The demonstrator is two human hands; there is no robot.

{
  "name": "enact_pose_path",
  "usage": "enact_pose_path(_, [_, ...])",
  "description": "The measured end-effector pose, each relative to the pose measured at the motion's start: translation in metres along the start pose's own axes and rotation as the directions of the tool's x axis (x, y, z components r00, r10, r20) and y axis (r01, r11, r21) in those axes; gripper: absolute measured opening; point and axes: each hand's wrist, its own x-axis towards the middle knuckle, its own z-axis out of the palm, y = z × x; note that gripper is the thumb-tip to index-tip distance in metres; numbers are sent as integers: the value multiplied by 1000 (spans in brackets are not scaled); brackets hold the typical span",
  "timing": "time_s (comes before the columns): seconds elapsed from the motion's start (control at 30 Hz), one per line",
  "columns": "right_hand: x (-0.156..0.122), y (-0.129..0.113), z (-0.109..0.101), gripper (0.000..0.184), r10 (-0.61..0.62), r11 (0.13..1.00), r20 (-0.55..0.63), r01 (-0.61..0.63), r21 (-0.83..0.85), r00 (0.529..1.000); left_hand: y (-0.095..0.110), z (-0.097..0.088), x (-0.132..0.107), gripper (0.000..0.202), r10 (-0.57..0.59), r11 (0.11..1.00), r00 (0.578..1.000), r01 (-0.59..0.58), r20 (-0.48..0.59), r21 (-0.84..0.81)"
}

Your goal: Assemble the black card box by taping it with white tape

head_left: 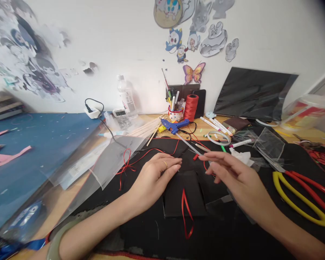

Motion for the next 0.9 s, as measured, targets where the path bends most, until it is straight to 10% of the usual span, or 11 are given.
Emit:
enact_pose_path(0.3, [-35, 38, 23, 105, -250, 944, 394, 313, -103, 884, -5, -1, -63, 79, -148, 961, 983, 169, 112, -217])
enact_pose_path(0.53, [-44, 47, 49, 103, -244, 964, 407, 265, 5, 880, 10, 7, -67, 97, -158, 980, 971, 176, 178, -95])
enact_pose_path(0.7, [-46, 39, 53, 107, -237, 948, 323, 291, -130, 916, -16, 30, -62, 126, -73, 989, 988, 89, 135, -119])
enact_pose_path(0.9, [-46, 35, 54, 106, -231, 926, 287, 301, -227, 930, -33, 45, -69, 113, -46, 986, 990, 67, 131, -154])
